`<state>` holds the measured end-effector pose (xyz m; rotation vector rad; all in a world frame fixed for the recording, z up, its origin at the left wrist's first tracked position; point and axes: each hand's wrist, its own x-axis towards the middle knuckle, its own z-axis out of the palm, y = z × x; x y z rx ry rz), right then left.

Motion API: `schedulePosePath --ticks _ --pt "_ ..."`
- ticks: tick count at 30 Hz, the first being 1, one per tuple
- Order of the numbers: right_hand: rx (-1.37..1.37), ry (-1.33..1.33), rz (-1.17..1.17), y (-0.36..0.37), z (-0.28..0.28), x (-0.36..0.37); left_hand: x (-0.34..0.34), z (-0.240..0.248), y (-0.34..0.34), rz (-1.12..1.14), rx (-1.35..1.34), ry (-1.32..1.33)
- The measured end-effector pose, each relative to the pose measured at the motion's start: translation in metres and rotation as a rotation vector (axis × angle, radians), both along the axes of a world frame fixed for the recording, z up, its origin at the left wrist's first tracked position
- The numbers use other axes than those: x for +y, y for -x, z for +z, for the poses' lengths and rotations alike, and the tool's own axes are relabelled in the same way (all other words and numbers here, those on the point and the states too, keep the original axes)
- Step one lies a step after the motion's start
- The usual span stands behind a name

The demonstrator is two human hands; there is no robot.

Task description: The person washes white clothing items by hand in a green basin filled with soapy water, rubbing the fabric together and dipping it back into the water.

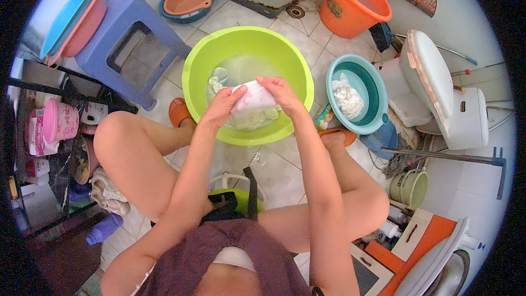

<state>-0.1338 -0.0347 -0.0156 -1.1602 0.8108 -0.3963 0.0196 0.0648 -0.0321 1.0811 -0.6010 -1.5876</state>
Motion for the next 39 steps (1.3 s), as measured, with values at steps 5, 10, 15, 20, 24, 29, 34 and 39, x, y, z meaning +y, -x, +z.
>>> schedulePosePath --ticks 5,10,15,20,24,29,34,39 --pt "0.283 0.426 -0.027 -0.029 0.004 0.039 -0.017 -0.021 0.018 0.294 0.245 -0.216" --pt "0.662 1.015 -0.105 -0.045 0.024 0.043 -0.017 -0.032 0.072 0.478 0.846 -0.191" --pt "0.806 1.268 0.037 -0.037 0.016 0.075 -0.003 -0.056 0.058 0.107 0.996 0.122" --pt "0.843 1.250 -0.254 -0.010 -0.012 0.040 -0.034 -0.025 0.097 0.431 0.658 -0.270" --pt "0.801 1.215 -0.121 -0.018 0.002 0.055 -0.015 -0.041 0.083 0.311 0.510 -0.370" --pt "0.747 1.305 -0.118 -0.033 0.015 0.072 -0.008 -0.018 0.075 0.402 0.466 -0.290" --pt "0.907 1.063 -0.216 -0.014 0.004 0.039 -0.015 -0.014 0.084 0.377 0.328 -0.335" --pt "0.867 1.056 -0.263 -0.002 0.004 0.047 -0.009 -0.042 0.074 0.241 0.639 -0.059"
